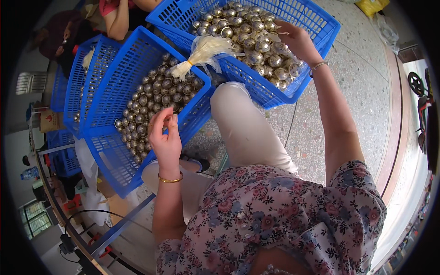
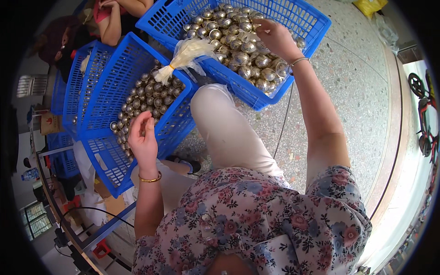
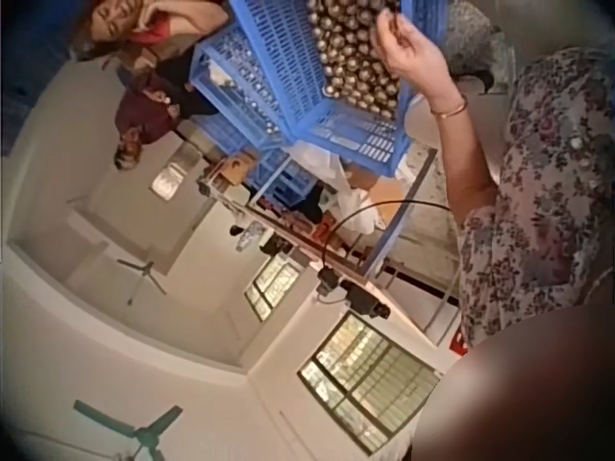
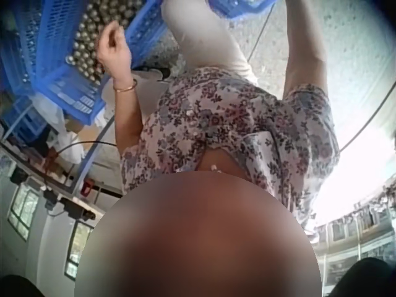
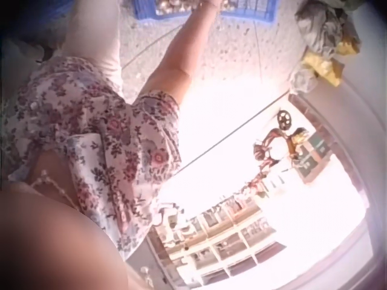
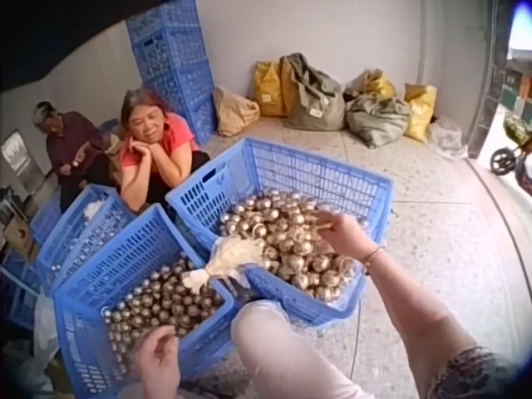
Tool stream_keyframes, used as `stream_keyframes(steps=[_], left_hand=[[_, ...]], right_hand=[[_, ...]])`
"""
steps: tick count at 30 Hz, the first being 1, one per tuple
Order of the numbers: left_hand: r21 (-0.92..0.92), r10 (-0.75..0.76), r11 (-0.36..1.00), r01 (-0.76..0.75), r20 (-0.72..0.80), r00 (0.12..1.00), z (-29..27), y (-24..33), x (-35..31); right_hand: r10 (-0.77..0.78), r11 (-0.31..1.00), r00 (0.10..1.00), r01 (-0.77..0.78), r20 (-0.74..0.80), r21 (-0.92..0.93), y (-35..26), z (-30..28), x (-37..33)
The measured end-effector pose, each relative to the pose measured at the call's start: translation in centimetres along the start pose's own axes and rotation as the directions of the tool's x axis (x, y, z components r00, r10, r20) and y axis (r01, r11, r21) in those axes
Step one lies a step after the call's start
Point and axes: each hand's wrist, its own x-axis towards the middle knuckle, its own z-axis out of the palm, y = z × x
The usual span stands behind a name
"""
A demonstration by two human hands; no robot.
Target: Attaching decorative strings and tassels to gold ball ornaments.
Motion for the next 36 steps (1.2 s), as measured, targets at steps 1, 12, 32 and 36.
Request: stream_keyframes(steps=[1,12,32,36], left_hand=[[0.007,-0.001,1.000,0.001,-0.001,1.000,0.2,0.2,0.6],[0.445,0.350,0.768,-0.460,0.310,0.884,6.9,-1.8,10.5],[0.466,0.347,0.765,-0.443,0.281,0.895,9.3,-5.0,11.3],[0.458,0.358,0.769,-0.446,0.269,0.894,8.1,-6.7,11.4]], right_hand=[[-0.019,0.994,1.000,0.021,0.017,-0.112,-1.0,0.7,-0.1],[0.102,0.993,0.856,-0.122,0.507,0.007,0.4,9.2,2.2],[-0.182,0.949,0.945,0.096,0.272,0.299,-7.4,2.4,0.6],[0.125,0.944,0.991,-0.131,0.038,0.304,-6.3,1.4,1.0]])
